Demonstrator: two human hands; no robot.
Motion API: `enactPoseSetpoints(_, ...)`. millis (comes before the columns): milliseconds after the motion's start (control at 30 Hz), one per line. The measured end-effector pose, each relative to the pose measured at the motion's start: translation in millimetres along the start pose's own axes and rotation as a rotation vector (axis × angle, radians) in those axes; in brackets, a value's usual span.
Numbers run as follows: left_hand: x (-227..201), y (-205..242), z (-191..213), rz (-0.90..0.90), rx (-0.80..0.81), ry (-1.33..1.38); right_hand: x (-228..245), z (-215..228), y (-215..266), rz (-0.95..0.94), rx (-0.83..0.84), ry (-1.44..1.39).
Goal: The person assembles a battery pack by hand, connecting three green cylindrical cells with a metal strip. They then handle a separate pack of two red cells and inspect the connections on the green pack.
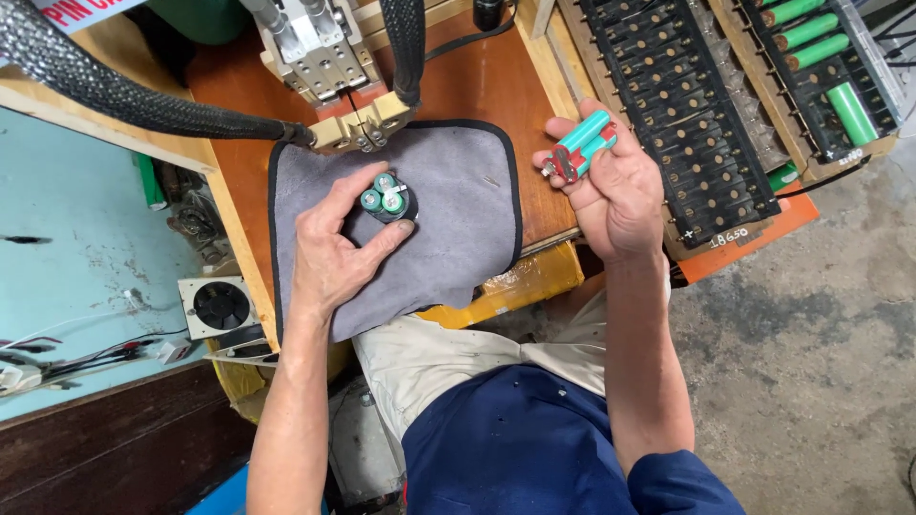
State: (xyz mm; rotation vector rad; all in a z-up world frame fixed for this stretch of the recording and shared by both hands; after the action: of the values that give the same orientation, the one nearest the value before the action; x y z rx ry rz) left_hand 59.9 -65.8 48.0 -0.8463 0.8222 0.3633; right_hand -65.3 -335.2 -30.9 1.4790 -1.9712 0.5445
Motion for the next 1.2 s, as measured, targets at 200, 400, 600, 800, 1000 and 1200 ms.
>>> enactPoseSetpoints(200, 5, 3, 0, -0.056, -0.033, -0.007, -2, 7, -2, -0.020, -0.012, 0.061)
enactPoseSetpoints(400, 6, 5, 3, -0.068, -0.050, 0.029, -3, -1, 1, 0.040, -0.070, 0.262)
enactPoseSetpoints(600, -6, 3, 2, -0.086, -0.051, -0.052, 7, -12, -2, 0.260, -0.115, 0.614)
enactPoseSetpoints(800, -33, 9, -8, -0.234, -0.071, -0.345, 12, -46, 15, 0.462, -0.217, 0.903)
enactPoseSetpoints(1000, -25, 17, -15, -0.321, -0.037, -0.464, 14, -96, 19, 0.575, -0.323, 1.389)
enactPoseSetpoints(1200, 24, 30, 25, 0.183, -0.348, -0.046, 10, -92, 19, 0.589, -0.340, 1.449)
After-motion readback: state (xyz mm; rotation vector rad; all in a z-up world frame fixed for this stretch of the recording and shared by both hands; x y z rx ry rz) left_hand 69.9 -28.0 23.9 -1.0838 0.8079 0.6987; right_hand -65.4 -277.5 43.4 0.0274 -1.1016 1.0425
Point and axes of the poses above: each hand's wrist, its own y-axis away from the middle knuckle, its own z-axis out of the back of the hand, x = y × z, the point moved 9 cm from there along -y, towards the middle knuckle, and after that the axes turned 13 degrees about -z, right-handed, at the moved point
